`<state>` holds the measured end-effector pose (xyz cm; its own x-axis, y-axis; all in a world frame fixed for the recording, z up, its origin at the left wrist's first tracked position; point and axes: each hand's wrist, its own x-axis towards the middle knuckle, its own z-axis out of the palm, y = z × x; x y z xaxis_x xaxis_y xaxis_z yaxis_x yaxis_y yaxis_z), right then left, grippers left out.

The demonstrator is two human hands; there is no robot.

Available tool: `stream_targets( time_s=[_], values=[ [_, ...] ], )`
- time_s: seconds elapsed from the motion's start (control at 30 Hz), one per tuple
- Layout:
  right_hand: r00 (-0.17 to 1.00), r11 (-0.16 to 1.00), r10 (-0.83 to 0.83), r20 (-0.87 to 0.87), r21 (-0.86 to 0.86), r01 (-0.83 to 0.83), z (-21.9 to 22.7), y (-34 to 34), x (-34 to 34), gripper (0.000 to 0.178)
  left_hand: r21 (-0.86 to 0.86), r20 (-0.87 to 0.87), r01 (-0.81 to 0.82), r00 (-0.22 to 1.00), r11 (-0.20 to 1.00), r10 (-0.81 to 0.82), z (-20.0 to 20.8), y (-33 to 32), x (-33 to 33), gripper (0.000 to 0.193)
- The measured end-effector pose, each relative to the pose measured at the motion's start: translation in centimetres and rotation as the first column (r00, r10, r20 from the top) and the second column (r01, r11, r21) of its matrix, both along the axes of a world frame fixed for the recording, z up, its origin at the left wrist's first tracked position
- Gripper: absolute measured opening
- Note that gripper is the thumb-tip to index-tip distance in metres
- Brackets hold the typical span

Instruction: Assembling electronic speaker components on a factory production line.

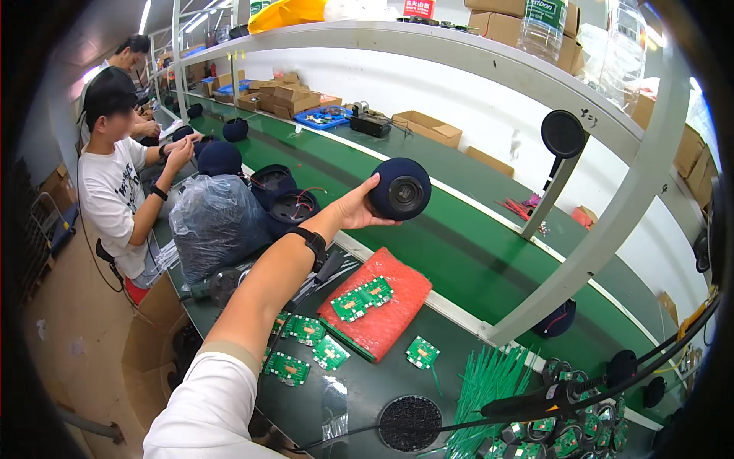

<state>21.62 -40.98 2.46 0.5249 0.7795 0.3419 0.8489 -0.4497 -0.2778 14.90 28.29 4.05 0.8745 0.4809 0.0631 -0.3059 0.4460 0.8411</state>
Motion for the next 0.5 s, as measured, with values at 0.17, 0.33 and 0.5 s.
stream_targets(
  time_s=[0.17, 0.33, 0.5],
  values=[
    [1.000, 0.999, -0.024, -0.015, 0.028, 0.024, 0.2, 0.1, -0.4, 0.030, 0.007, 0.002, 0.049, 0.999, 0.999, -0.049, 0.8, -0.6, 0.2, 0.090],
    [1.000, 0.999, -0.031, -0.006, 0.026, 0.031, 0.0, 0.1, -0.5, 0.029, 0.010, -0.007, 0.024, 1.000, 1.000, -0.024, 1.0, -1.4, 0.4, 0.090],
    [0.999, 0.999, -0.034, -0.026, 0.007, 0.034, 0.4, -0.1, -0.5, 0.029, 0.092, -0.011, -0.069, 0.997, 0.993, 0.070, 1.0, -2.0, 0.4, 0.085]
  ],
)
